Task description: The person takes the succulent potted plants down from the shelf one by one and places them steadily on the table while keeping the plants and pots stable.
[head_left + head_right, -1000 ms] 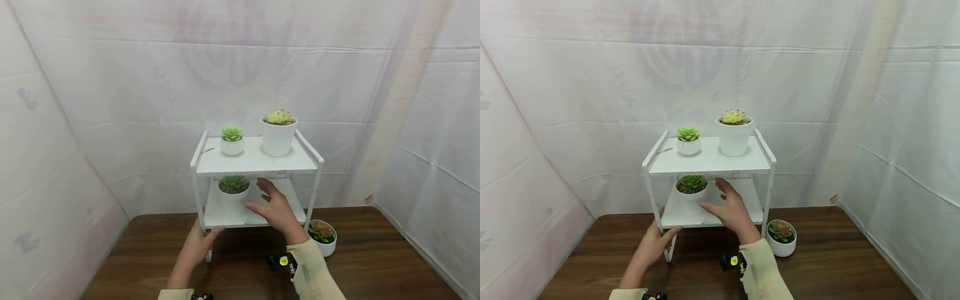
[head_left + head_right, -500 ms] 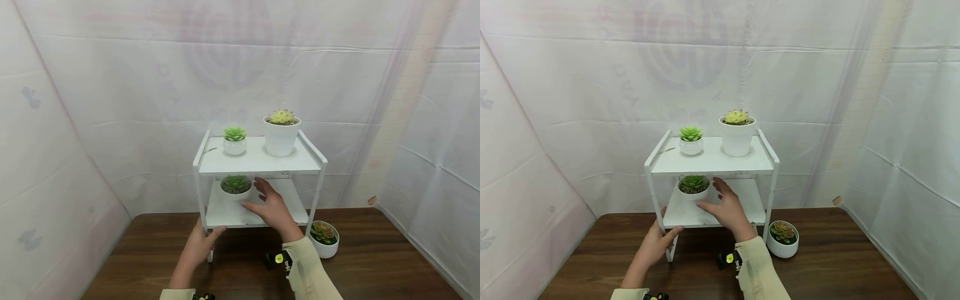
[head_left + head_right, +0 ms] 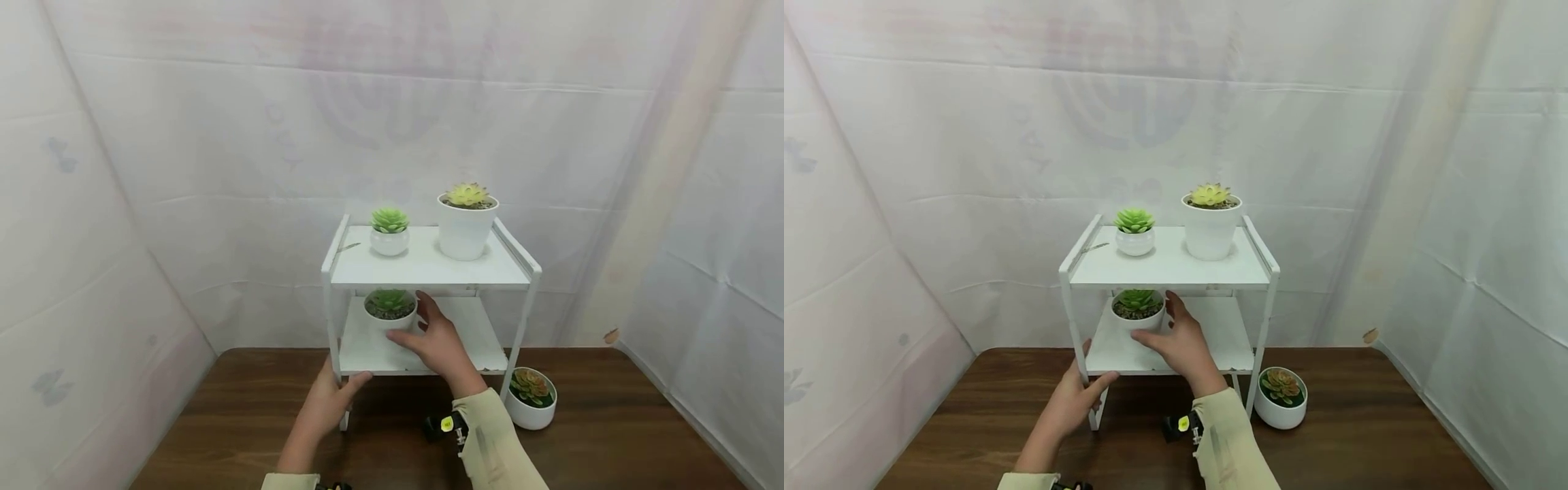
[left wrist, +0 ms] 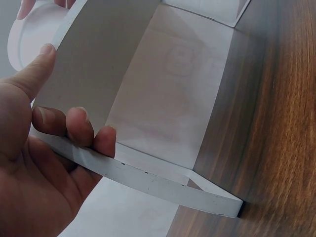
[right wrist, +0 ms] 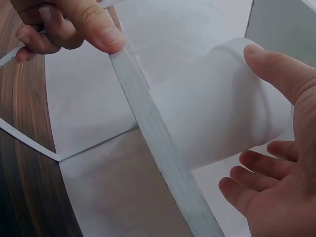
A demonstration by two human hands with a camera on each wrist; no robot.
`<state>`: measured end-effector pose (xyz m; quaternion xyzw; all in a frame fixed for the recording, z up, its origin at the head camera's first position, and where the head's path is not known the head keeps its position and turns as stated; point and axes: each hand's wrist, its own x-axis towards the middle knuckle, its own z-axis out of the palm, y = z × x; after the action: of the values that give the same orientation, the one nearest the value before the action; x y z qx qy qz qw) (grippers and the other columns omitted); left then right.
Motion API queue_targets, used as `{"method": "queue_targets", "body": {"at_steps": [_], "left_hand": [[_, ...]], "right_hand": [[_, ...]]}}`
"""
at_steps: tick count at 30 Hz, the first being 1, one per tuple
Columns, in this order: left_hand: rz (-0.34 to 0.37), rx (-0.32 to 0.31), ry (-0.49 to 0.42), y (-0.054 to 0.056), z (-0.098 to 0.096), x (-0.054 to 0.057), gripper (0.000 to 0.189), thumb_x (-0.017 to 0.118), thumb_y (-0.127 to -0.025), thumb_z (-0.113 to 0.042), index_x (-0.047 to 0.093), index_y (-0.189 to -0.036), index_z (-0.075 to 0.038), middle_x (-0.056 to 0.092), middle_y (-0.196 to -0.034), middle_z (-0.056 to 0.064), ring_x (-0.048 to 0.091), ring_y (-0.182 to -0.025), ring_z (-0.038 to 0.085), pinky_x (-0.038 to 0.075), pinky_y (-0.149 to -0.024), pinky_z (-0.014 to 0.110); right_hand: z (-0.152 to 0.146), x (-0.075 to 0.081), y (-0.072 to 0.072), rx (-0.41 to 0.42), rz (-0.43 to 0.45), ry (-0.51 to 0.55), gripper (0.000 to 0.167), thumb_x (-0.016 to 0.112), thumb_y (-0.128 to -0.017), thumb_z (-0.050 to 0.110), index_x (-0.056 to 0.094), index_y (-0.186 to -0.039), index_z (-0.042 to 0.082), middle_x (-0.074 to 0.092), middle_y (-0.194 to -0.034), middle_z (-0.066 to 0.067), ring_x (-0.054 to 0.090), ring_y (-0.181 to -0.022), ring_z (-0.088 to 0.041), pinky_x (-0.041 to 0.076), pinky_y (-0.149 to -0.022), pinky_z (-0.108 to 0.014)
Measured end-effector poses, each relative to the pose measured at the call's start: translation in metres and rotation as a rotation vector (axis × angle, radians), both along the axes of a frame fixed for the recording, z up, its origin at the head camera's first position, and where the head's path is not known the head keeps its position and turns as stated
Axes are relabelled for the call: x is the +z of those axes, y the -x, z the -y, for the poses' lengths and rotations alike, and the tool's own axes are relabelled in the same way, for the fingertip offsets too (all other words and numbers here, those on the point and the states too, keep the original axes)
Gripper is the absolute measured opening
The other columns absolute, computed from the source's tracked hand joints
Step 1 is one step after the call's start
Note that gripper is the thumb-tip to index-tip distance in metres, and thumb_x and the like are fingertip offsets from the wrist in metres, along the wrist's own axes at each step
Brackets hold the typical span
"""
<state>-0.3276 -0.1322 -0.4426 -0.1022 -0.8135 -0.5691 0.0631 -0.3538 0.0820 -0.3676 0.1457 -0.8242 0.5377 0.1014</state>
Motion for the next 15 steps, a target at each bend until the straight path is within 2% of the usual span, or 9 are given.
{"method": "queue_targets", "body": {"at_steps": [2,8,15], "left_hand": [[0.007,-0.007,0.003,-0.001,0.001,-0.001,0.075,0.069,-0.088,-0.041,0.027,-0.149,-0.024,0.059,-0.107,0.011,0.053,-0.063,0.016,0.051,-0.057,0.031],[0.018,-0.021,-0.012,-0.002,0.0,-0.001,0.074,0.069,-0.089,-0.04,0.027,-0.149,-0.028,0.057,-0.103,0.009,0.051,-0.059,0.016,0.05,-0.054,0.033],[0.022,-0.023,-0.018,0.0,0.001,-0.002,0.074,0.068,-0.089,-0.041,0.027,-0.148,-0.028,0.056,-0.101,0.01,0.05,-0.057,0.016,0.05,-0.052,0.033]], "right_hand": [[0.002,-0.001,0.0,0.004,0.01,0.006,0.102,0.082,-0.076,0.043,0.022,-0.154,0.018,0.034,-0.155,-0.01,0.035,-0.143,-0.028,0.038,-0.111,-0.046],[0.006,-0.002,0.003,-0.005,0.026,0.011,0.108,0.083,-0.072,0.047,0.019,-0.155,0.019,0.033,-0.155,-0.008,0.035,-0.143,-0.028,0.038,-0.112,-0.045],[0.012,-0.002,0.008,-0.024,0.047,-0.005,0.11,0.085,-0.068,0.051,0.021,-0.153,0.024,0.043,-0.147,-0.007,0.044,-0.136,-0.028,0.044,-0.105,-0.049]]}}
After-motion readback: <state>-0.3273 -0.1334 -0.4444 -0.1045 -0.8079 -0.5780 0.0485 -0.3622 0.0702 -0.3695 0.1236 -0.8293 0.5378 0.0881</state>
